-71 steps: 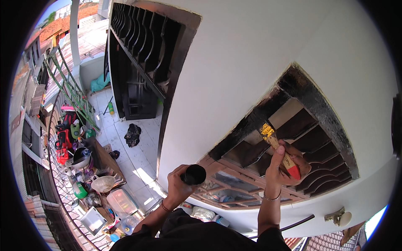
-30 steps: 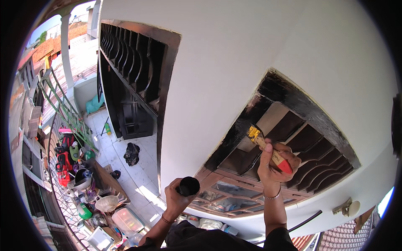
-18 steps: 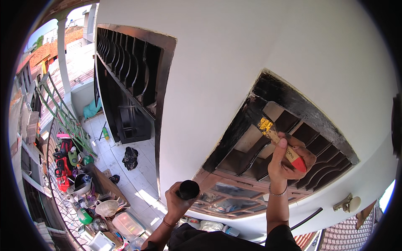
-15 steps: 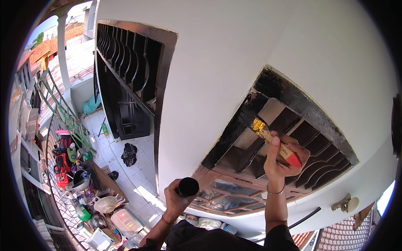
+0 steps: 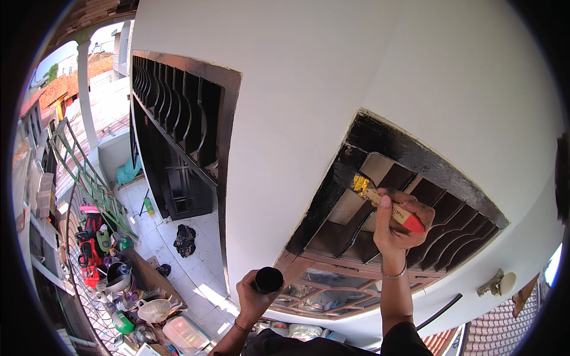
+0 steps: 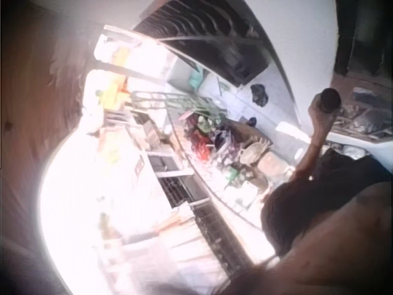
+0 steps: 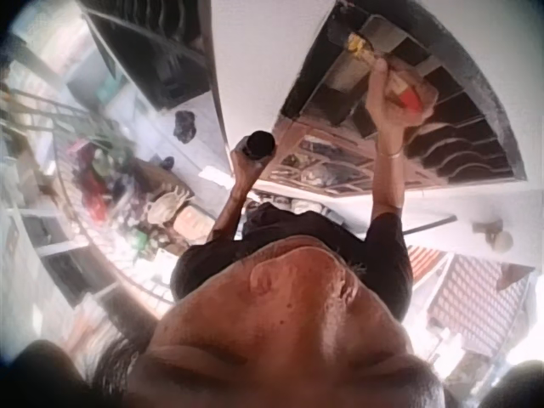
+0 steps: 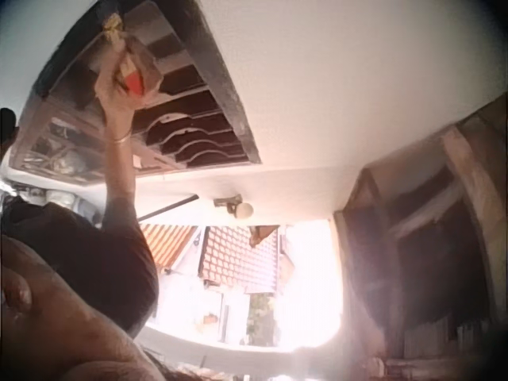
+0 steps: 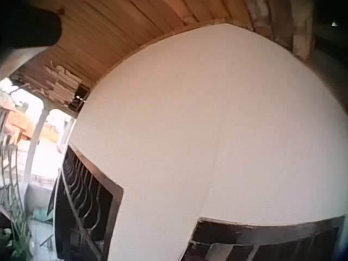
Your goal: The person paints a wooden window frame black using a paintbrush and a small paint can. They repeatedly dip the brush into the can and apply paint to the frame's edges and slats.
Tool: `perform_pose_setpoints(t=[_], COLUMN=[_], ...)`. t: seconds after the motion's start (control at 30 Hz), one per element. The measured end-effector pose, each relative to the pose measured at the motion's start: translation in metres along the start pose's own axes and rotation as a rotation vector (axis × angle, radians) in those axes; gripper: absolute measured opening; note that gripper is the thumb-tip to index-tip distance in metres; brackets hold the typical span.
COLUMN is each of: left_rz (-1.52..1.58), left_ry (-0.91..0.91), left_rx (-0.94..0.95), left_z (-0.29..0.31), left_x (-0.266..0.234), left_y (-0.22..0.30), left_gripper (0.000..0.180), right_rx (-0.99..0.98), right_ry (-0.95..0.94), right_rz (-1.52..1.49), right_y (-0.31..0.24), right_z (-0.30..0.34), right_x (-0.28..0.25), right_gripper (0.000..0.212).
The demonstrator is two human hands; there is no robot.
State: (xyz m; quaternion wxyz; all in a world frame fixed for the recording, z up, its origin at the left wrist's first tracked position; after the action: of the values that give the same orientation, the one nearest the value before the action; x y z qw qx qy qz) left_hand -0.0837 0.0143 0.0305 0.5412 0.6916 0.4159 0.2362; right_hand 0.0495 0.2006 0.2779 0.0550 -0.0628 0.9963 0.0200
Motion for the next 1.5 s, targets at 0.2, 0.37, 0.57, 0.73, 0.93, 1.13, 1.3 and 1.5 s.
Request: perform_pose_setpoints(t=[0.2, 0.37, 0.57, 0.73, 0.93, 1.13, 1.3, 1.5], left_rz=[-0.011, 0.014, -0.040, -0.008, -0.007, -0.066, -0.052, -0.031], left_ry=[0.015, 0.053, 0.034, 0.030, 0.053, 0.044, 0.036, 0.054], left_rx=[0.029, -0.049, 0.021, 0.040, -0.030, -0.031, -0.054, -0.070], left_z=[0.001, 0.004, 0.000, -0.001, 0.012, 0.016, 0.019, 0.019], left_x=[-0.001, -0.007, -0.006, -0.011, -0.016, -0.017, -0.015, -0.016], left_y=[-0.003, 0.003, 0.001, 0.009, 0.003, -0.002, -0.008, -0.009], left_gripper=[0.036, 0.038, 0.035, 0.032, 0.032, 0.031, 0.032, 0.031], right_rx=[-0.151, -0.106, -0.041, -0.340, -0.420, -0.426, -0.421, -0.098], right_ry=[0.053, 0.035, 0.118, -0.033, -0.457, -0.649, -0.719, -0.439], right_rz=[0.172, -0.115, 0.057, 0.216, 0.397, 0.395, 0.390, 0.140], right_y=[0.006, -0.005, 0.005, -0.018, -0.031, -0.043, -0.051, -0.060], right_z=[-0.033, -0.021, -0.038, -0.025, 0.038, 0.099, 0.139, 0.132], right_x=[0.001, -0.005, 0.002, -0.014, 0.007, 0.007, 0.009, -0.002], right_gripper=[0.042, 0.038, 0.032, 0.034, 0.023, 0.019, 0.009, 0.027])
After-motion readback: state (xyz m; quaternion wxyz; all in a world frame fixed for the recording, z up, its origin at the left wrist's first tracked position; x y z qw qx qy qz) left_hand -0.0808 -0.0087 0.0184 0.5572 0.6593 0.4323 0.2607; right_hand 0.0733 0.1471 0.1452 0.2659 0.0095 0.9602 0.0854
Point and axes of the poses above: each hand's wrist, its own z-axis away from the middle knuckle, its own x-axis out of the palm, y = z × x, the point moved 2 cm from there along -z, towards the middle knuckle, and after that the axes turned 2 degrees about -z, right-handed, at the moved point
